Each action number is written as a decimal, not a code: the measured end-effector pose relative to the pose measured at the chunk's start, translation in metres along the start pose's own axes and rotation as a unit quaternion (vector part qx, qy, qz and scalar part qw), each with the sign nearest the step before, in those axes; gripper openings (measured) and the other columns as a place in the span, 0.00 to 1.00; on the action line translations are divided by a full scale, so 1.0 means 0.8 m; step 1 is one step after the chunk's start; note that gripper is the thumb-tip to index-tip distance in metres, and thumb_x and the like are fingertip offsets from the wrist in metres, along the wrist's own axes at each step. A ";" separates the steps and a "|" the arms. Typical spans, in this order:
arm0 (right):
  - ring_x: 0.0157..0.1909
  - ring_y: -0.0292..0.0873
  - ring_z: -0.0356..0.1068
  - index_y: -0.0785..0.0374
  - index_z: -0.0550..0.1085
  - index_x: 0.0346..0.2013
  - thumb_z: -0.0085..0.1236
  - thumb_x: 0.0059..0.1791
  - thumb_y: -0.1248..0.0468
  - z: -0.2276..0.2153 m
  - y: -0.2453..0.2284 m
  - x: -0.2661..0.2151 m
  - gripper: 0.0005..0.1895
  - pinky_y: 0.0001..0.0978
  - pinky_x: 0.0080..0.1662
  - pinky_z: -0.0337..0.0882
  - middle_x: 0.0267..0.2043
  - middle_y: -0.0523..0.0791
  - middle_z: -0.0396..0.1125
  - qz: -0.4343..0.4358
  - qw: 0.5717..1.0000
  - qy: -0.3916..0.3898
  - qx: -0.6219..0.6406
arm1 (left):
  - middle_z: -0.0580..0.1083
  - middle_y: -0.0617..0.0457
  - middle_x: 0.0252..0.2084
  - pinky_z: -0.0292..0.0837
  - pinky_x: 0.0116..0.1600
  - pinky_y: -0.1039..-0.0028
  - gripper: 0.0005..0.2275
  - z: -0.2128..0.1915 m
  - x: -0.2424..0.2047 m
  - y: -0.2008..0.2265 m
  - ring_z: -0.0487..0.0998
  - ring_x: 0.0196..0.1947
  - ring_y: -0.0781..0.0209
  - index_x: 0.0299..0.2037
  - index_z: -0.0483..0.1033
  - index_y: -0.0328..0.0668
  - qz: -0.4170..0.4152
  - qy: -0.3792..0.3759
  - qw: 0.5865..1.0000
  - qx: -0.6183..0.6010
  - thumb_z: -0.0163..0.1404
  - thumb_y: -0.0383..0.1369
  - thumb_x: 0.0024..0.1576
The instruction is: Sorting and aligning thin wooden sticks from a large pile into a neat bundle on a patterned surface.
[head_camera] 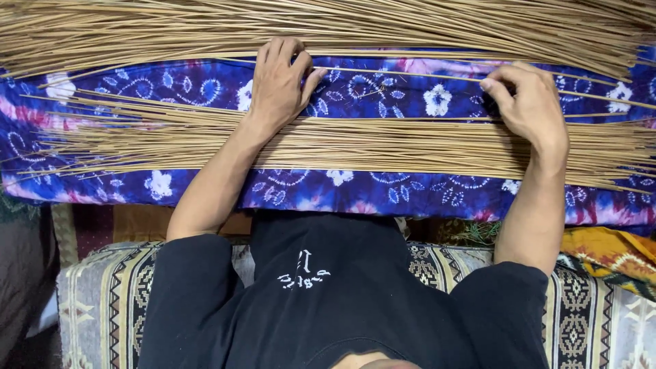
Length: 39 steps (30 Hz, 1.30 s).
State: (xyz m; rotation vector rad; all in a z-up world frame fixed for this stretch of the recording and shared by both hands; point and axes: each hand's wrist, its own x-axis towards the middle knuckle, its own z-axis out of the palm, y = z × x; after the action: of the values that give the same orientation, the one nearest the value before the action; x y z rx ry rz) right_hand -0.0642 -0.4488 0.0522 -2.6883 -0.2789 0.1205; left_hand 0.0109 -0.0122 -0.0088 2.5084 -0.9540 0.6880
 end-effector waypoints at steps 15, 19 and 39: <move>0.44 0.51 0.69 0.70 0.80 0.46 0.54 0.62 0.65 0.042 -0.076 -0.018 0.10 0.45 0.48 0.60 0.43 0.51 0.73 -0.106 0.989 0.099 0.007 | 0.71 0.57 0.33 0.58 0.36 0.74 0.13 -0.054 0.010 0.058 0.66 0.31 0.66 0.45 0.76 0.47 0.082 0.008 0.984 0.160 0.49 0.47 0.70; 0.38 0.43 0.66 0.64 0.78 0.47 0.55 0.61 0.65 0.058 -0.097 -0.021 0.06 0.38 0.44 0.58 0.40 0.47 0.72 -0.143 0.984 0.106 -0.018 | 0.70 0.56 0.34 0.56 0.37 0.72 0.11 -0.062 0.002 0.074 0.65 0.31 0.64 0.50 0.74 0.48 0.083 -0.029 0.988 0.128 0.47 0.45 0.71; 0.45 0.55 0.66 0.58 0.79 0.45 0.66 0.55 0.58 0.087 -0.067 -0.024 0.08 0.47 0.50 0.65 0.37 0.47 0.65 -0.083 0.992 0.087 0.027 | 0.71 0.52 0.39 0.64 0.41 0.63 0.09 -0.042 -0.055 0.028 0.72 0.41 0.51 0.46 0.78 0.49 0.000 -0.137 0.987 -0.085 0.57 0.39 0.61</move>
State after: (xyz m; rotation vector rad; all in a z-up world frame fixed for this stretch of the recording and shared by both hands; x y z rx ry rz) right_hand -0.1015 -0.3769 0.0133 -2.5875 -0.4371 -0.1542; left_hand -0.0435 0.0112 -0.0024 2.4901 -1.0571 0.2499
